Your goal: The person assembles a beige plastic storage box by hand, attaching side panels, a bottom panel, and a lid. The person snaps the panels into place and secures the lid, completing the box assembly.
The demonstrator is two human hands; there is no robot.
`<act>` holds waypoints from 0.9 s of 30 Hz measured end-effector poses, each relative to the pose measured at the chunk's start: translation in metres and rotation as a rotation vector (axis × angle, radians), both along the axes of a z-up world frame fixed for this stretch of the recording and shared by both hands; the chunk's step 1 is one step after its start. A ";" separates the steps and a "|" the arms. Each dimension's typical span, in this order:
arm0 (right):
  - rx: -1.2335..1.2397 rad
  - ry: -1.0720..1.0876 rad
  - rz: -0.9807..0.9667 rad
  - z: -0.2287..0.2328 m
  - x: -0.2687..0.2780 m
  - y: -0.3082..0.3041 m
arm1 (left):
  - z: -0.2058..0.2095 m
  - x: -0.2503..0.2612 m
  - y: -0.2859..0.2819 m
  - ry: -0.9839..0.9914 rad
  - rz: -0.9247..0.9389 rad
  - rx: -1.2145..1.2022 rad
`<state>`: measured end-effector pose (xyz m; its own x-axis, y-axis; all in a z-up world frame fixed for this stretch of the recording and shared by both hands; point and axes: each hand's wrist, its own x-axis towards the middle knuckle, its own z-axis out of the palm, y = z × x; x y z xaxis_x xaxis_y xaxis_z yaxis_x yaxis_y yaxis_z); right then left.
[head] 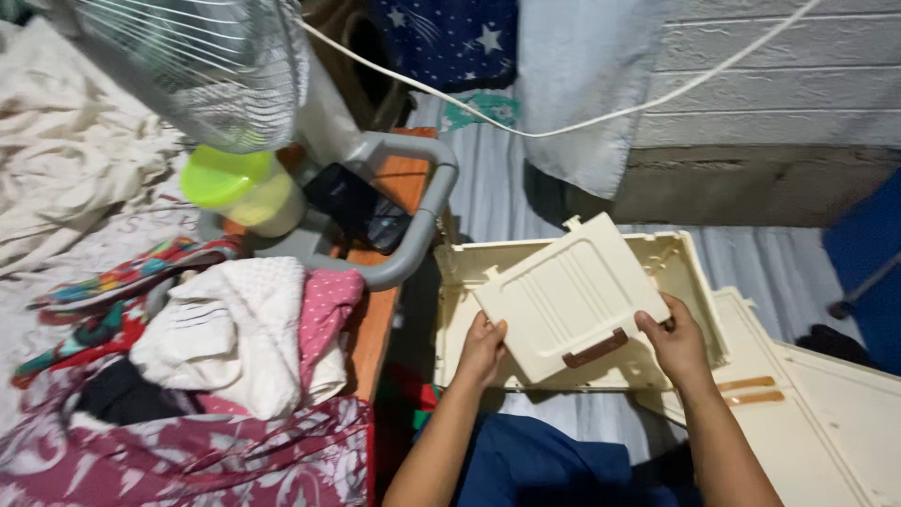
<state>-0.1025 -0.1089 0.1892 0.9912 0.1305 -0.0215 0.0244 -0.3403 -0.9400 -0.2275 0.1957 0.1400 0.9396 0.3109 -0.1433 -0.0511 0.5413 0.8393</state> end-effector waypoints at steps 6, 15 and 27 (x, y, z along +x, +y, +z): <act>-0.527 -0.726 -0.115 -0.003 0.028 -0.056 | 0.005 0.006 -0.030 -0.033 0.030 -0.210; -0.755 -0.038 -0.027 -0.043 0.062 -0.080 | -0.027 -0.001 -0.056 0.085 0.099 -0.303; -0.834 -0.125 -0.129 -0.030 0.048 -0.144 | -0.068 0.004 -0.095 0.181 0.084 -0.359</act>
